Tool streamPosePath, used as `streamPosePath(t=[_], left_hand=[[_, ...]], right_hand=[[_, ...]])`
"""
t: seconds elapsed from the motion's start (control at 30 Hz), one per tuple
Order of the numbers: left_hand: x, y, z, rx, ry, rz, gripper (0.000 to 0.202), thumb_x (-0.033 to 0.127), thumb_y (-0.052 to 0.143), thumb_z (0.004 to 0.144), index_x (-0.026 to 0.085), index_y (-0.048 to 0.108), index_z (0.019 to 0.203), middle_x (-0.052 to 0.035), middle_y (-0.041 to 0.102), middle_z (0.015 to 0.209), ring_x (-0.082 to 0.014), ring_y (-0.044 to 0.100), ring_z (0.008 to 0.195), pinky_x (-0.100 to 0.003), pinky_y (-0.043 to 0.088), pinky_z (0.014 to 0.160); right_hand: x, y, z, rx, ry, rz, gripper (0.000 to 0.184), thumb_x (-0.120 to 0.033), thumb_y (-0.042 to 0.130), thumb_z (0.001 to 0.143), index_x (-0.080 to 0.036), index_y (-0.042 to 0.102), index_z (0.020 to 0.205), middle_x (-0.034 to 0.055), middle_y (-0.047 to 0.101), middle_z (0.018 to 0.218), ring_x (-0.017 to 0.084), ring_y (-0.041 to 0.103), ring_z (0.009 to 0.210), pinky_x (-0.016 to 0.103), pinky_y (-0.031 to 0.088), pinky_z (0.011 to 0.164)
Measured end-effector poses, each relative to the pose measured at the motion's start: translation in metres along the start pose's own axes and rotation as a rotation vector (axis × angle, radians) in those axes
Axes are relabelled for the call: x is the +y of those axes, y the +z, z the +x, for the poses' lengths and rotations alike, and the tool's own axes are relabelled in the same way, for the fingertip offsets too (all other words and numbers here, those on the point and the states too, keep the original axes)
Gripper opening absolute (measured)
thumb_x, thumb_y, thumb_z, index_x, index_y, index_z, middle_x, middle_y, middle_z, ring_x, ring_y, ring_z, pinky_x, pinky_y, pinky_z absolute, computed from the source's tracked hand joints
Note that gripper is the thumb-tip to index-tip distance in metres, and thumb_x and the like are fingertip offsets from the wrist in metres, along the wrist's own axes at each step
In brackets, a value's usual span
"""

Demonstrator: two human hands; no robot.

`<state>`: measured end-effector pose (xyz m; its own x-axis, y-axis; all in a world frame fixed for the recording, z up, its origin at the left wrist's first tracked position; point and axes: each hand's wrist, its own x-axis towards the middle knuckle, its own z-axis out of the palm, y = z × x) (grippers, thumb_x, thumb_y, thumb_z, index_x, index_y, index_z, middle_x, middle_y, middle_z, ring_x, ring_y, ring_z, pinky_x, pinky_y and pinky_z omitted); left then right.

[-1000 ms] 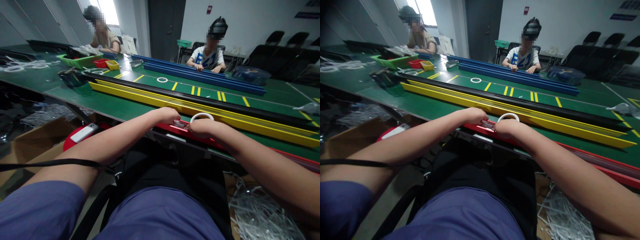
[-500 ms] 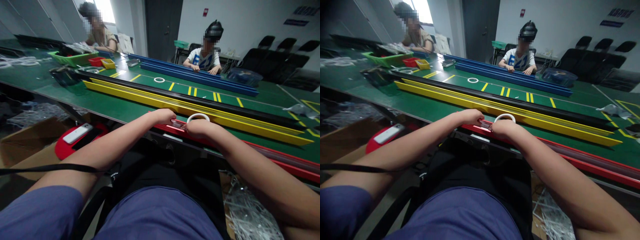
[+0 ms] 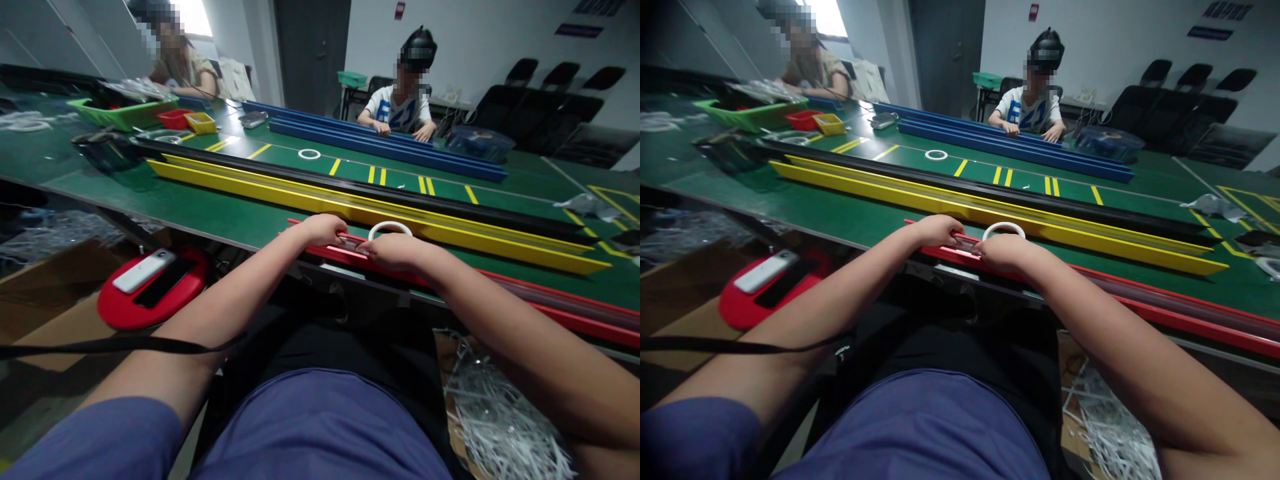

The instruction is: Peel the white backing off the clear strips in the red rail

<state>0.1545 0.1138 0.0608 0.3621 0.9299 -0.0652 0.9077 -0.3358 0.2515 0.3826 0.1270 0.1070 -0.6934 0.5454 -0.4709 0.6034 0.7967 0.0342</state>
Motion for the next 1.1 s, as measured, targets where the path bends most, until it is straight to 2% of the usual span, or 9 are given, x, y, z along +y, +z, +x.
streamPosePath(t=[0.17,0.33,0.43,0.53,0.6,0.7,0.8,1.0,1.1], left_hand=[[0.002,-0.001,0.0,-0.001,-0.02,-0.004,0.034,0.042,0.064,0.078,0.029,0.078,0.107,-0.0015,0.078,0.095,-0.0191,0.064,0.078,-0.027,0.036,0.061],[0.001,-0.001,0.0,0.002,-0.027,-0.013,0.033,0.039,0.064,0.079,0.028,0.078,0.107,-0.0021,0.078,0.099,-0.0195,0.066,0.081,-0.027,0.039,0.064],[0.0,0.0,0.0,0.006,-0.022,-0.018,0.032,0.038,0.064,0.079,0.028,0.078,0.106,-0.0023,0.078,0.097,-0.0196,0.066,0.081,-0.028,0.038,0.064],[0.0,0.0,-0.001,0.006,-0.016,-0.024,0.031,0.038,0.065,0.078,0.027,0.078,0.104,-0.0021,0.078,0.095,-0.0188,0.065,0.079,-0.027,0.037,0.062],[0.0,0.0,-0.001,0.008,-0.013,-0.03,0.031,0.038,0.065,0.078,0.027,0.077,0.104,-0.0014,0.078,0.095,-0.0184,0.065,0.078,-0.027,0.036,0.061],[-0.001,0.0,-0.002,0.016,-0.009,-0.036,0.03,0.036,0.064,0.078,0.028,0.076,0.104,-0.0002,0.078,0.095,-0.0176,0.065,0.079,-0.027,0.035,0.06],[-0.001,0.0,-0.002,0.021,-0.015,-0.037,0.028,0.037,0.065,0.078,0.028,0.076,0.102,0.0001,0.077,0.094,-0.0173,0.064,0.078,-0.027,0.033,0.059],[-0.001,0.0,-0.002,0.01,-0.037,-0.032,0.029,0.041,0.067,0.079,0.028,0.077,0.103,-0.0006,0.078,0.095,-0.0177,0.065,0.078,-0.027,0.034,0.06],[0.0,0.0,-0.002,0.003,-0.042,-0.025,0.03,0.038,0.065,0.079,0.028,0.077,0.105,-0.0005,0.078,0.097,-0.0176,0.065,0.079,-0.027,0.036,0.061]], right_hand=[[0.01,0.006,-0.016,0.042,-0.042,0.031,0.051,-0.031,0.04,0.103,-0.03,0.06,0.15,0.0089,0.072,0.126,0.024,0.069,0.099,0.032,0.049,0.089],[0.024,0.002,-0.037,0.054,0.022,-0.008,0.056,-0.034,0.043,0.102,-0.035,0.051,0.157,0.0092,0.069,0.133,0.029,0.069,0.109,0.037,0.05,0.093],[0.029,-0.005,-0.057,0.054,0.068,-0.052,0.056,-0.035,0.048,0.1,-0.035,0.053,0.156,0.009,0.068,0.134,0.03,0.067,0.112,0.038,0.049,0.094],[0.033,-0.008,-0.078,0.068,-0.014,-0.097,0.057,-0.036,0.052,0.099,-0.037,0.052,0.156,0.0081,0.069,0.131,0.027,0.066,0.108,0.035,0.048,0.09],[0.035,-0.003,-0.086,0.069,-0.063,-0.155,0.057,-0.033,0.046,0.101,-0.036,0.05,0.158,0.0088,0.069,0.126,0.023,0.065,0.1,0.031,0.046,0.083],[0.043,0.011,-0.086,0.057,-0.031,-0.293,0.058,-0.022,0.036,0.102,-0.031,0.05,0.158,0.0115,0.07,0.117,0.02,0.065,0.088,0.028,0.04,0.072],[0.049,0.022,-0.081,0.06,-0.008,-0.358,0.062,-0.015,0.034,0.101,-0.031,0.049,0.158,0.0132,0.069,0.116,0.019,0.065,0.081,0.027,0.038,0.066],[0.032,0.018,-0.077,-0.071,0.117,-0.49,0.069,-0.012,0.026,0.1,-0.034,0.041,0.163,0.0198,0.067,0.119,0.026,0.068,0.077,0.032,0.043,0.064],[0.023,0.015,-0.078,-0.083,0.168,-0.467,0.071,-0.01,0.026,0.097,-0.03,0.042,0.163,0.0234,0.066,0.121,0.029,0.07,0.08,0.035,0.047,0.066]])
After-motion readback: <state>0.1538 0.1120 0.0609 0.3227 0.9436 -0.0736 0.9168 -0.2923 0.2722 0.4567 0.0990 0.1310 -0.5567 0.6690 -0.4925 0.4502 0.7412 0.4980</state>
